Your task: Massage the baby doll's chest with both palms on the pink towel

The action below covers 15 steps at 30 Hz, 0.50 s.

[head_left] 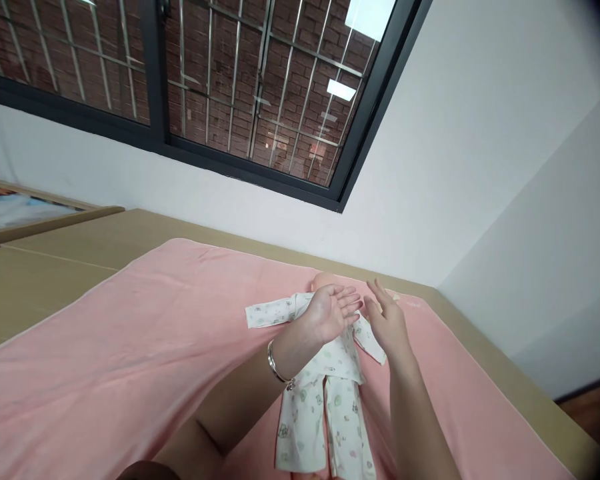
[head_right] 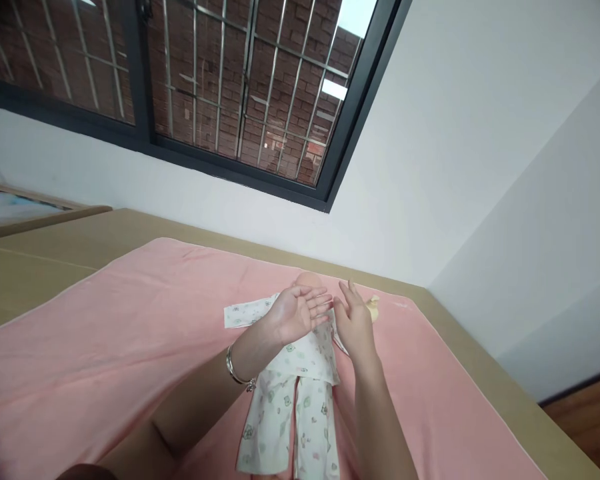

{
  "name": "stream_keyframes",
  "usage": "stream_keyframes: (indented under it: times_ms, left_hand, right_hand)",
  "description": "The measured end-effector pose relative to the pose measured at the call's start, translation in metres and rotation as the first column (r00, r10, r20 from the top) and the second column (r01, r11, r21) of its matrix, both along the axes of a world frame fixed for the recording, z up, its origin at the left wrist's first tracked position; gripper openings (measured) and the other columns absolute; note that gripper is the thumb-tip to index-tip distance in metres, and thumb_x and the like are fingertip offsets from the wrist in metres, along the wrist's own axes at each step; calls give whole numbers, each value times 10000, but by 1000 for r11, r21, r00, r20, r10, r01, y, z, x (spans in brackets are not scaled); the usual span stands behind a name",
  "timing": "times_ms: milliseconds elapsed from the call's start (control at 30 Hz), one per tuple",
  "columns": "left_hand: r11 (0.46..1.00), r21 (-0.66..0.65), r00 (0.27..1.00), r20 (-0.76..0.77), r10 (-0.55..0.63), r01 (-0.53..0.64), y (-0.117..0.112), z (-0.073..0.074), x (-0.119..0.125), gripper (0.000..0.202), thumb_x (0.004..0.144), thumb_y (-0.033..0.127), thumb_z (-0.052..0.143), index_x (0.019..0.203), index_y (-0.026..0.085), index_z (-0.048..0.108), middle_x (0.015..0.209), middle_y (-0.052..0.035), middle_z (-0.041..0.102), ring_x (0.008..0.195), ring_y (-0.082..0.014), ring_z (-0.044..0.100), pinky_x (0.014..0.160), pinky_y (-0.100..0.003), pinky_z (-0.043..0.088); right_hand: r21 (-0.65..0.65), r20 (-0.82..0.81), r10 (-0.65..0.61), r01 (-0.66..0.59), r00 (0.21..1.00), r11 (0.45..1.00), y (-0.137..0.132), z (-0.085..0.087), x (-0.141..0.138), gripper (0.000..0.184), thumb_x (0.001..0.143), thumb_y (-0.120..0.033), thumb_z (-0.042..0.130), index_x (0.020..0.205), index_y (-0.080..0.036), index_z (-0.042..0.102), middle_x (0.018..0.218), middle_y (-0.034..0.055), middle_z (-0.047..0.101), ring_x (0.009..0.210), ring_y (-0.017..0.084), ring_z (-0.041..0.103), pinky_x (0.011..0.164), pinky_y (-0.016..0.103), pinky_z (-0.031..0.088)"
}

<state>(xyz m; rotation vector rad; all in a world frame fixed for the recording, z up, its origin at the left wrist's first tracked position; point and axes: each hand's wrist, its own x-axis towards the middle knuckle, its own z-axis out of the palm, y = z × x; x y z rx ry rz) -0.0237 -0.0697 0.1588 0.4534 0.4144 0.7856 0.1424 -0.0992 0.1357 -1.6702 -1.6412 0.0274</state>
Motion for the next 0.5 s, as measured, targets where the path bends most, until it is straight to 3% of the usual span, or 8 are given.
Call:
stream_keyframes:
  times_ms: [133,300,400,500]
  left_hand:
    - [995,39,988,114,-101,97,-4,13,-15,465,955,388,391,1286,114,570,1376,-173,583,1258,-250,588,1022,-359,509]
    - [957,152,911,299,-283,248,-16,30,-36,632,972,485,347,1474,104,390,1468,-202,501,1354,-304,510,1145,-486,387]
    - [953,152,903,311,-297,261,-20,34,-36,681,972,549,317,1507,128,347,1512,-194,456,1402,-316,454,1181,-528,328]
    - [964,137,919,297,-259,227,-28,34,-28,667,970,575,312,1500,176,377,1529,-156,449,1427,-314,420,1198,-535,305]
  right_hand:
    - [162,65,80,-90,995,983,-16,6,-38,580,1031,-463,278,1543,-197,341,1654,107,182,1538,267,142,1226,573,172]
    - [239,277,85,-155,957,959,-26,2,-60,729,1025,-524,291,1603,-185,3,1673,138,-14,1542,332,-18,1188,680,140]
    - [248,350,32,-126,936,960,-35,4,-68,763,1017,-547,273,1600,-164,-36,1673,145,-29,1530,363,-95,1175,710,120]
    - [221,425,44,-150,904,964,-47,8,-77,854,985,-593,337,1595,-89,15,1664,191,23,1524,398,-88,1180,713,95]
